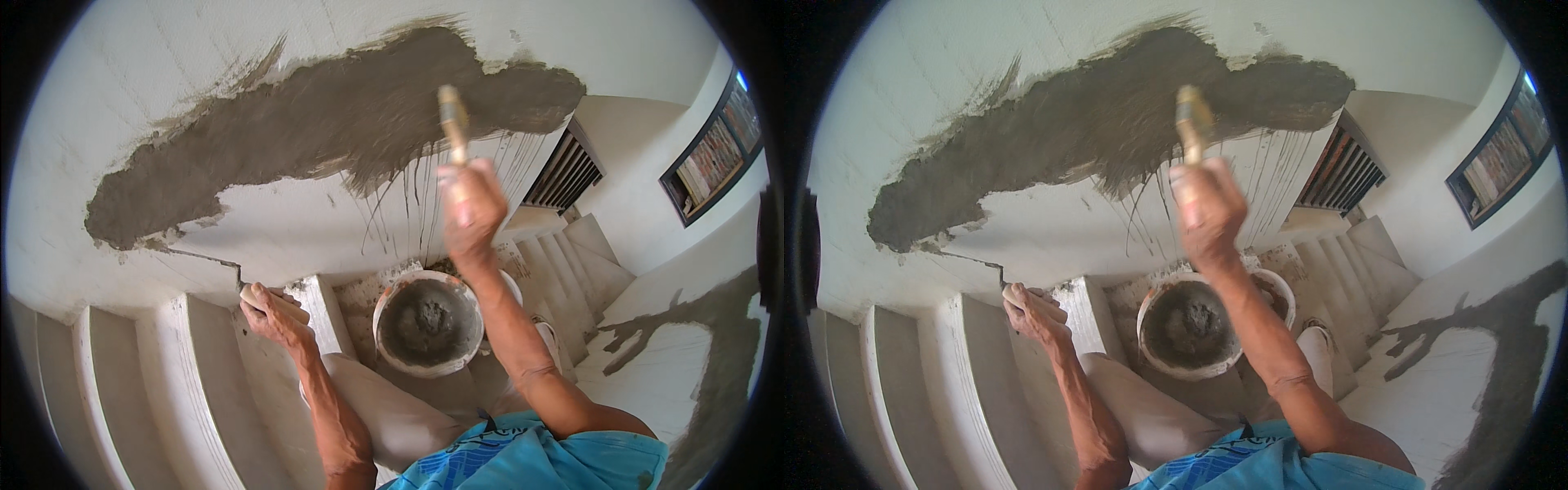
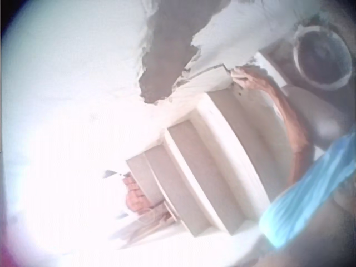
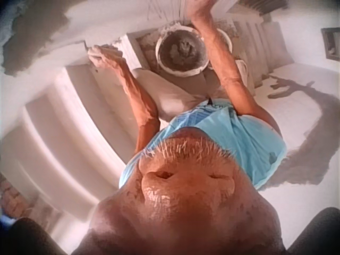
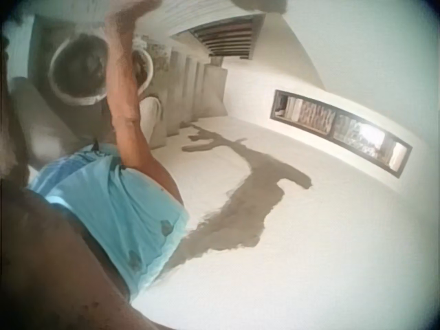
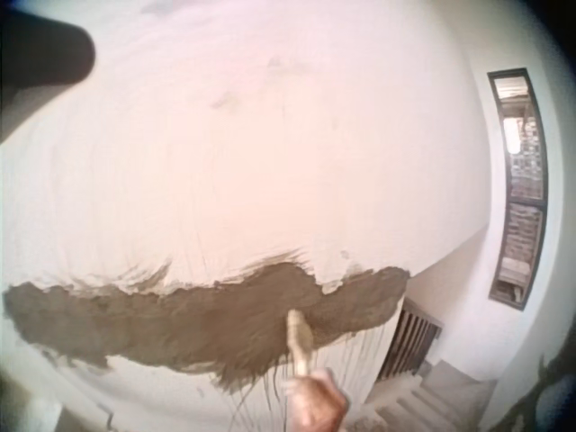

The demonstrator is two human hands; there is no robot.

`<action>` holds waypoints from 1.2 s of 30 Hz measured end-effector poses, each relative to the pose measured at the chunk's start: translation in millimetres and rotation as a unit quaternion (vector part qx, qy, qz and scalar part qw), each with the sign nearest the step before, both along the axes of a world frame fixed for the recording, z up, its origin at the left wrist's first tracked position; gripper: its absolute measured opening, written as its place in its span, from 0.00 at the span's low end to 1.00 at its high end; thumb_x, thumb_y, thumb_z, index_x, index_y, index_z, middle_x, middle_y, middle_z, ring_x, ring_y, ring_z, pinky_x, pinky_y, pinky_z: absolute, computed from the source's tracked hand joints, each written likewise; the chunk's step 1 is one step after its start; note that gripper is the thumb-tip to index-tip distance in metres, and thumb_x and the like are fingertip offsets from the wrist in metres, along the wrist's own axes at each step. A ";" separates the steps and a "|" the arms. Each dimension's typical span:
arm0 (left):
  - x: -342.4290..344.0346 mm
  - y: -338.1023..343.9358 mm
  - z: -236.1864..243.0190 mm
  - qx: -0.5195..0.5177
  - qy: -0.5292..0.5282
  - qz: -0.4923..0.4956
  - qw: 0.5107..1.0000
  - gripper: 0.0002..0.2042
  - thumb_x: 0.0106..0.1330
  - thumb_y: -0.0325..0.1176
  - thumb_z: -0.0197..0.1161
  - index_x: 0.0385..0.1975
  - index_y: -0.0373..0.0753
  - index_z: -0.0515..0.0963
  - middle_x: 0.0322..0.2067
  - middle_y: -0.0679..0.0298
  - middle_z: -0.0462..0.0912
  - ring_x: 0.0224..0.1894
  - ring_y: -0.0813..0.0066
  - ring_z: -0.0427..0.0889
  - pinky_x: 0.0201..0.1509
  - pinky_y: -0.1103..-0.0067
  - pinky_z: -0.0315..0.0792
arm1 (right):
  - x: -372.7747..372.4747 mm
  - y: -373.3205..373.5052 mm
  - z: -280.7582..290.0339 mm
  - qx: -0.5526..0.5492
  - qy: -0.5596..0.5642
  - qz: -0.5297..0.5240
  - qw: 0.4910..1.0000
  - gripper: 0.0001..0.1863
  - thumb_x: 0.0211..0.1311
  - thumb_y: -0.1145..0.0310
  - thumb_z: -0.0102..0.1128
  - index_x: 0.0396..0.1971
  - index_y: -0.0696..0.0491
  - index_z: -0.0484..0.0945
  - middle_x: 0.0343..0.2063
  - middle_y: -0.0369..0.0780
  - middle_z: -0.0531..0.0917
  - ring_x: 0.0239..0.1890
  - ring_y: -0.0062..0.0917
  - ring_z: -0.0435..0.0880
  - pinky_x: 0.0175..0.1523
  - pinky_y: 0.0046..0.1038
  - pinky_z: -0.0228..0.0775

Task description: The person applies cement to a wall using a trowel and smooths it with a brush. They repeatedly scoop cement from a bucket and spread it across the wall surface.

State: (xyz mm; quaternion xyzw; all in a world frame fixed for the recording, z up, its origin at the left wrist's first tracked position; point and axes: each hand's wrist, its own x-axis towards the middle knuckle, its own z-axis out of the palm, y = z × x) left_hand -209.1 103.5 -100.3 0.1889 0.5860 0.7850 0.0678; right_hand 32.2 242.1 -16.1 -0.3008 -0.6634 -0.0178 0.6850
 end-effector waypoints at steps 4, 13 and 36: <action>1.3 0.1 0.9 -0.002 -0.007 -0.002 1.000 0.19 0.72 0.51 0.64 0.39 0.39 0.72 0.22 0.66 0.73 0.20 0.78 0.75 0.20 0.80 0.70 | -30.2 -40.3 -5.8 -0.009 -0.106 0.163 0.981 0.09 0.68 0.65 0.60 0.34 0.53 0.85 0.27 0.36 0.79 0.27 0.25 0.79 0.28 0.29 0.72; -2.7 -2.3 -2.9 -0.001 0.009 0.000 1.000 0.20 0.71 0.51 0.64 0.40 0.39 0.72 0.21 0.65 0.73 0.19 0.77 0.75 0.19 0.80 0.70 | 33.4 3.9 22.3 0.020 0.014 -0.054 0.998 0.09 0.58 0.81 0.62 0.37 0.56 0.84 0.29 0.38 0.80 0.30 0.27 0.81 0.34 0.30 0.73; 2.5 -3.4 5.5 -0.020 0.009 -0.009 1.000 0.20 0.74 0.52 0.60 0.38 0.39 0.70 0.20 0.66 0.72 0.19 0.79 0.73 0.21 0.80 0.69 | -8.1 -11.1 30.7 0.031 -0.059 0.125 0.990 0.11 0.56 0.80 0.64 0.38 0.50 0.85 0.26 0.37 0.76 0.26 0.24 0.79 0.31 0.28 0.72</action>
